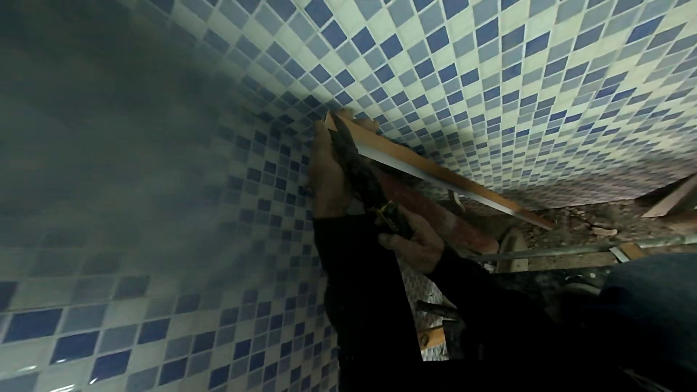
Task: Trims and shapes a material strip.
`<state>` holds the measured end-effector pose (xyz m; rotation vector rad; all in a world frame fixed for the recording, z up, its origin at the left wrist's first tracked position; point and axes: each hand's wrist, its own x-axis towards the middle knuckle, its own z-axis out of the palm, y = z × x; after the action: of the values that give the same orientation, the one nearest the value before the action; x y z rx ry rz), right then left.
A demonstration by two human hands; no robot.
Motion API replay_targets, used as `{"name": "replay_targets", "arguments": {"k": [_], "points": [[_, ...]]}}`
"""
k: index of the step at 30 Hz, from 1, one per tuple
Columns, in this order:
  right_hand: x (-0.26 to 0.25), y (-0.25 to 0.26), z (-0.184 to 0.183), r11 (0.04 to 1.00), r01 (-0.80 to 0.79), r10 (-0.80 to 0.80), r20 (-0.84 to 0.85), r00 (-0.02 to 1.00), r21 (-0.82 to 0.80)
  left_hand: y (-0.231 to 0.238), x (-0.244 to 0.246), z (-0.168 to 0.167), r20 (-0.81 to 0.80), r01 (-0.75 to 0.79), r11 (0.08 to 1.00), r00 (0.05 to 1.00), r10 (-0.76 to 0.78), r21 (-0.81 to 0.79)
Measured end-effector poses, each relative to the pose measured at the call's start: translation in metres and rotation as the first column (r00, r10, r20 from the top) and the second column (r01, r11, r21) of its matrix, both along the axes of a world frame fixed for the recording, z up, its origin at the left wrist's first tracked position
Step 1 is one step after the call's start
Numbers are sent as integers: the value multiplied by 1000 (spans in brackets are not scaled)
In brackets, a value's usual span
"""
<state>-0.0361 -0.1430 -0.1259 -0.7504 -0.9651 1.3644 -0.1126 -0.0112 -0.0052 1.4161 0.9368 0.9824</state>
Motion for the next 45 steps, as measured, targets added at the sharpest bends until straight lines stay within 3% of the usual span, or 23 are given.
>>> {"name": "replay_targets", "arguments": {"k": [16, 22, 26, 32, 39, 42, 45], "points": [[2, -7, 19, 999, 11, -11, -2, 1000, -33, -3, -2, -1, 18, -6, 1000, 1000, 6, -2], [-1, -14, 30, 984, 162, -142, 220, 965, -76, -6, 0, 0, -12, -66, 995, 998, 68, 80], [7, -23, 37, 964, 266, -261, 155, 953, -11, -2, -3, -3, 1, -43, 997, 999, 43, 72], [34, -35, 10, 922, 383, -386, 146, 911, 51, 5, 9, -8, 155, 3, 997, 988, 8, -71], [43, -39, 10, 895, 445, -442, 232, 867, 43, 14, 25, -18, 265, 67, 996, 961, -81, 63], [47, -43, 18, 884, 466, -461, 231, 857, 35, 12, 39, -17, 294, 7, 1000, 956, -16, 31], [53, -53, 31, 872, 484, -489, 203, 848, 76, 8, 57, -30, 328, -73, 987, 944, 22, 142]]}}
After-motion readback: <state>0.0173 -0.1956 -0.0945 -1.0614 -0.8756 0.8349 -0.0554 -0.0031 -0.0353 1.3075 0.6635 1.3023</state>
